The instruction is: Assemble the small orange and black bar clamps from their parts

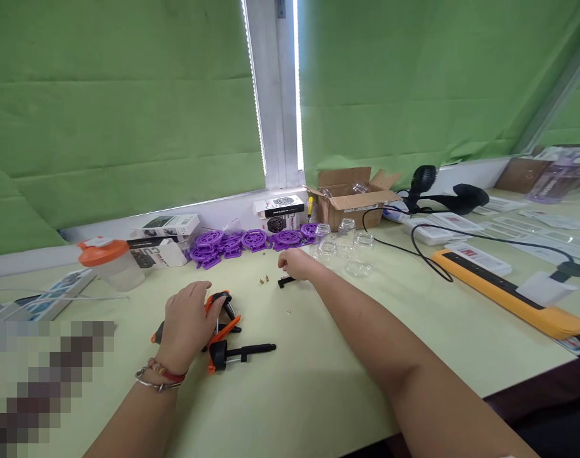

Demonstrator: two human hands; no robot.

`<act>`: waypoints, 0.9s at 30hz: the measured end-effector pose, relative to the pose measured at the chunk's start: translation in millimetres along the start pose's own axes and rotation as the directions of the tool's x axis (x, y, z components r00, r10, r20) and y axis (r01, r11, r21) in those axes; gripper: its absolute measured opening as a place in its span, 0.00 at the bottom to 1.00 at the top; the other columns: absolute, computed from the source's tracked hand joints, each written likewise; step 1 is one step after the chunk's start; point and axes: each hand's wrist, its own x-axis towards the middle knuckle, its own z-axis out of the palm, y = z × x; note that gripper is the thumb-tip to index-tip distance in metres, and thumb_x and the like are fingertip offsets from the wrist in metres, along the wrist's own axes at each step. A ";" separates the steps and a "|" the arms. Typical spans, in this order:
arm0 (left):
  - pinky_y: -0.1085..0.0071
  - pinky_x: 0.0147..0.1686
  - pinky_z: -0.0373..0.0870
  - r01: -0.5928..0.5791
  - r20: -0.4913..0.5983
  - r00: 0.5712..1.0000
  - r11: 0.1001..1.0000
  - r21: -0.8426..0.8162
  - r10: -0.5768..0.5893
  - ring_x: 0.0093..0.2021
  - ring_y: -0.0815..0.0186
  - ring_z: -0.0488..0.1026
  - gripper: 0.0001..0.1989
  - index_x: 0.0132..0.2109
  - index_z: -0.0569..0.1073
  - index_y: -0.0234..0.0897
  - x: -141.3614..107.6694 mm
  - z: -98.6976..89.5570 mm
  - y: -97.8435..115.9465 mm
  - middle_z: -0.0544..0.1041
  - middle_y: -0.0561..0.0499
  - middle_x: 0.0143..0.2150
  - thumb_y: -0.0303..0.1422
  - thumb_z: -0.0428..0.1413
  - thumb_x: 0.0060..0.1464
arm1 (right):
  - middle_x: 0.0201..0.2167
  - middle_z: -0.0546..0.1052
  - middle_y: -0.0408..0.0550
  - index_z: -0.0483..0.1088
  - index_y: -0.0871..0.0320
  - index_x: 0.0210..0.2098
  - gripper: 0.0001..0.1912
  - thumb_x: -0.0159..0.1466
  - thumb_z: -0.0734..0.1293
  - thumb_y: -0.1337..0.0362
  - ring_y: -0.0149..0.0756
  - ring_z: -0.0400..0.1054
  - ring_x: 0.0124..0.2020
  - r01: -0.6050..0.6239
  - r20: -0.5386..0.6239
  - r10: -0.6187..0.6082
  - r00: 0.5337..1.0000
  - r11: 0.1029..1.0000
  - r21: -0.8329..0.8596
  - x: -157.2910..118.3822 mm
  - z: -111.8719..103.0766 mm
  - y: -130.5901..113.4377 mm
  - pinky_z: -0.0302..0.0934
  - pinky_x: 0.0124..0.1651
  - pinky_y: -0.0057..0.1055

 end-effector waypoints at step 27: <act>0.59 0.46 0.58 0.083 0.035 0.996 0.996 0.035 -0.084 0.47 0.56 0.67 0.13 0.45 0.68 0.33 2.7 -6.6 -2.6 0.73 0.42 0.45 0.34 0.45 0.55 | 0.31 0.72 0.53 0.68 0.59 0.42 0.16 0.66 0.51 0.62 0.38 0.67 0.33 0.115 0.036 -0.112 0.993 0.859 -0.499 -73.9 51.4 -45.0 0.53 0.33 0.30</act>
